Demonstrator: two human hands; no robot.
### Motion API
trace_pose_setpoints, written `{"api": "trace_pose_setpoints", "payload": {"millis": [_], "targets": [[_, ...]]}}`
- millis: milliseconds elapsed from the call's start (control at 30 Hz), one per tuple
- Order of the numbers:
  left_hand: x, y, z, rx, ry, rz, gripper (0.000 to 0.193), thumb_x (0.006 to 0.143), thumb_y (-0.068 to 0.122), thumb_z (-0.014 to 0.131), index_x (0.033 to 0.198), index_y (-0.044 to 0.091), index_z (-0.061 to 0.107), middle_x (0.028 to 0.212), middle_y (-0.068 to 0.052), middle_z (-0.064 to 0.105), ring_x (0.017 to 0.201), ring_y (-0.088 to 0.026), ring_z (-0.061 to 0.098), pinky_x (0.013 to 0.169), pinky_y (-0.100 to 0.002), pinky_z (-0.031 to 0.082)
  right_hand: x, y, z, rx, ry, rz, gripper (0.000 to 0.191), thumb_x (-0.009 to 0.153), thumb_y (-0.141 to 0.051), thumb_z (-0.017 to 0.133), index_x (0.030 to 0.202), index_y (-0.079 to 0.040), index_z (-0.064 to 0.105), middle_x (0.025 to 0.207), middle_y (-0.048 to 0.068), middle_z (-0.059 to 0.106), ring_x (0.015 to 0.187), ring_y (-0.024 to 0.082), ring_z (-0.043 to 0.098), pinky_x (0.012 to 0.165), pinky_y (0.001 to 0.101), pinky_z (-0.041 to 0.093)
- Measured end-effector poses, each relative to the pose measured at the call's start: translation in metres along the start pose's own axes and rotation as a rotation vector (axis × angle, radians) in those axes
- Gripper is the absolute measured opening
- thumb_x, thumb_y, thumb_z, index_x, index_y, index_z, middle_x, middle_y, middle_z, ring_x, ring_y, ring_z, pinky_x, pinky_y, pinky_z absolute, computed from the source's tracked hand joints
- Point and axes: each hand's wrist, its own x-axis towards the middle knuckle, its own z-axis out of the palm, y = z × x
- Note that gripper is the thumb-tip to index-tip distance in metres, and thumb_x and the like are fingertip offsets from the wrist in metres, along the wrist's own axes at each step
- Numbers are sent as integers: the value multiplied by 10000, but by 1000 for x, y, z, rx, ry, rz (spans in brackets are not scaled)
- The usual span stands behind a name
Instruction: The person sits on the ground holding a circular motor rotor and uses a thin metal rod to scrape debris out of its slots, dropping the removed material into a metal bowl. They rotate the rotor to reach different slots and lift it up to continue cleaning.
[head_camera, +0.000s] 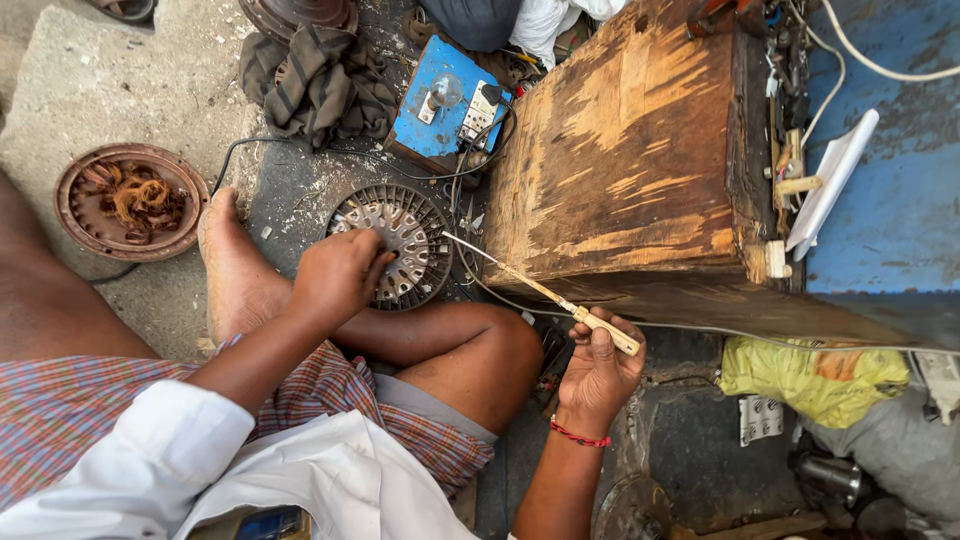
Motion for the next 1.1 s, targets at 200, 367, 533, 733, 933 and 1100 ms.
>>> {"api": "trace_pose_setpoints", "payload": {"millis": [200, 367, 533, 733, 933, 1100], "targets": [[-18, -8, -9, -104, 82, 135, 178, 914, 207, 708, 955, 54, 628, 855, -155, 661, 790, -390, 657, 663, -501, 516, -5, -1, 15, 42, -51, -11, 269, 951, -24, 766, 1187, -15, 636, 1144, 199, 725, 939, 253, 712, 829, 371, 598], [-17, -13, 13, -64, 36, 153, 183, 917, 224, 692, 956, 57, 628, 842, -146, 645, 801, -385, 655, 678, -499, 518, -8, -13, 31, -150, -152, -203, 286, 973, -84, 769, 1207, -7, 625, 1164, 201, 711, 1002, 256, 714, 841, 379, 617], [-11, -16, 28, -46, -17, 174, 173, 908, 203, 670, 869, 58, 582, 833, -139, 632, 819, -371, 653, 729, -487, 523, -17, -23, 48, -312, -285, -290, 311, 979, -100, 766, 1226, -14, 599, 1188, 225, 711, 998, 260, 724, 871, 373, 628], [-6, -13, 35, -21, -29, 144, 136, 898, 174, 664, 870, 63, 591, 846, -117, 641, 827, -345, 659, 735, -471, 527, -14, -16, 73, -340, -400, -272, 293, 1011, -109, 721, 1245, -27, 567, 1209, 234, 705, 1014, 246, 733, 898, 374, 638], [-2, -13, 38, 6, -37, 145, 128, 873, 182, 674, 895, 70, 614, 857, -111, 645, 830, -332, 666, 728, -461, 532, -10, -4, 93, -420, -473, -234, 248, 1037, -78, 685, 1240, -30, 552, 1237, 220, 689, 1050, 223, 724, 915, 357, 635], [-3, -13, 40, 21, -44, 140, 134, 877, 191, 671, 902, 72, 614, 867, -105, 648, 835, -325, 670, 719, -461, 535, -10, 4, 99, -487, -510, -229, 225, 1031, -53, 671, 1224, -22, 558, 1241, 213, 687, 1064, 209, 717, 917, 353, 634]]}}
